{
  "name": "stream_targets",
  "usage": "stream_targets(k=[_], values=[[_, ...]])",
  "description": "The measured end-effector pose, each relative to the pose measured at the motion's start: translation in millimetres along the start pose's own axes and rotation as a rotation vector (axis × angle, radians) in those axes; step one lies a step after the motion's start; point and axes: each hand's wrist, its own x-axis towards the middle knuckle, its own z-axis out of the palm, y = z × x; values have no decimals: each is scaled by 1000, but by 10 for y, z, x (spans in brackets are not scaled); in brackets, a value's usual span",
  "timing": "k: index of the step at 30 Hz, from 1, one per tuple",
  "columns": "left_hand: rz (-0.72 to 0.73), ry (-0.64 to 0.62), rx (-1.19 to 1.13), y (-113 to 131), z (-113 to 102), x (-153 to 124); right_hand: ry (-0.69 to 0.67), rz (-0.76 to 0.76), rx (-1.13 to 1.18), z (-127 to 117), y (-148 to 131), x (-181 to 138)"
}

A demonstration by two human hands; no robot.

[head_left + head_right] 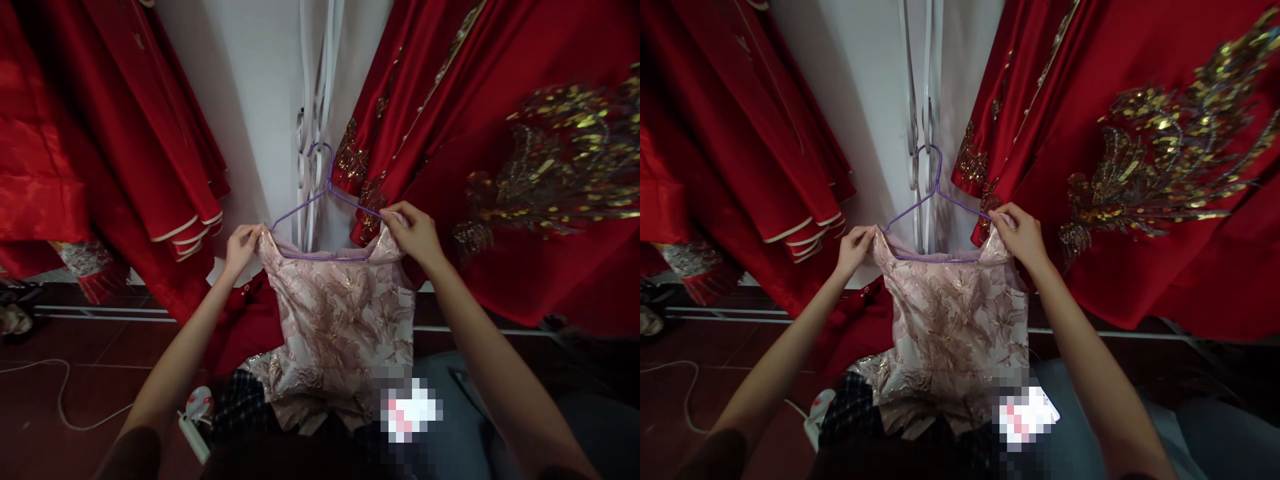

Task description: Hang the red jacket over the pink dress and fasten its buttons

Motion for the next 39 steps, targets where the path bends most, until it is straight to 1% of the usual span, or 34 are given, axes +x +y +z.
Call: stream_targets(k=[2, 4, 5, 7, 9, 10, 11, 12, 13, 14, 15, 17, 19, 22, 23, 25, 27, 29, 31, 34, 37, 39], values=[[48, -54, -25, 180, 56, 86, -3, 26, 23, 34, 18, -12], [21, -116, -51, 255, 93, 120, 20, 31, 29, 42, 31, -10], [-17, -131, -70, 242, 100, 111, 33, 25, 29, 35, 34, -4], [-138, -116, -156, 120, 92, 35, 49, 8, 28, 12, 38, 11], [-328, -122, -290, -97, 62, -124, 48, 1, 27, -7, 40, 22], [-440, -179, -351, -222, 42, -231, 46, 4, 25, -11, 42, 25], [-552, -298, -365, -348, 18, -350, 42, 10, 22, -11, 44, 26], [-618, -386, -316, -469, -8, -476, 39, 15, 20, -6, 47, 25], [-612, -452, -230, -579, -39, -601, 37, 19, 20, 1, 50, 24], [-544, -510, -141, -674, -74, -715, 37, 22, 19, 8, 53, 22], [-460, -532, -84, -752, -116, -814, 37, 26, 19, 15, 54, 20], [-389, -547, -34, -856, -221, -945, 39, 37, 19, 23, 55, 18], [-385, -595, -15, -902, -344, -992, 37, 46, 19, 24, 55, 20], [-400, -706, 12, -898, -495, -980, 34, 40, 25, 24, 64, 26], [-399, -713, 19, -882, -519, -975, 35, 36, 24, 26, 69, 27], [-362, -652, 36, -838, -516, -981, 36, 29, 24, 33, 79, 26], [-302, -589, 62, -792, -463, -999, 33, 29, 27, 36, 83, 21], [-290, -584, 80, -762, -397, -1004, 32, 35, 29, 32, 76, 15], [-355, -626, 66, -755, -361, -973, 29, 33, 25, 18, 62, 13], [-442, -651, 31, -746, -397, -830, 16, 27, 21, -3, 42, 18], [-559, -597, -62, -663, -485, -554, -5, 34, 18, -14, 32, 26], [-632, -520, -136, -551, -513, -295, -21, 41, 13, -20, 22, 28]])
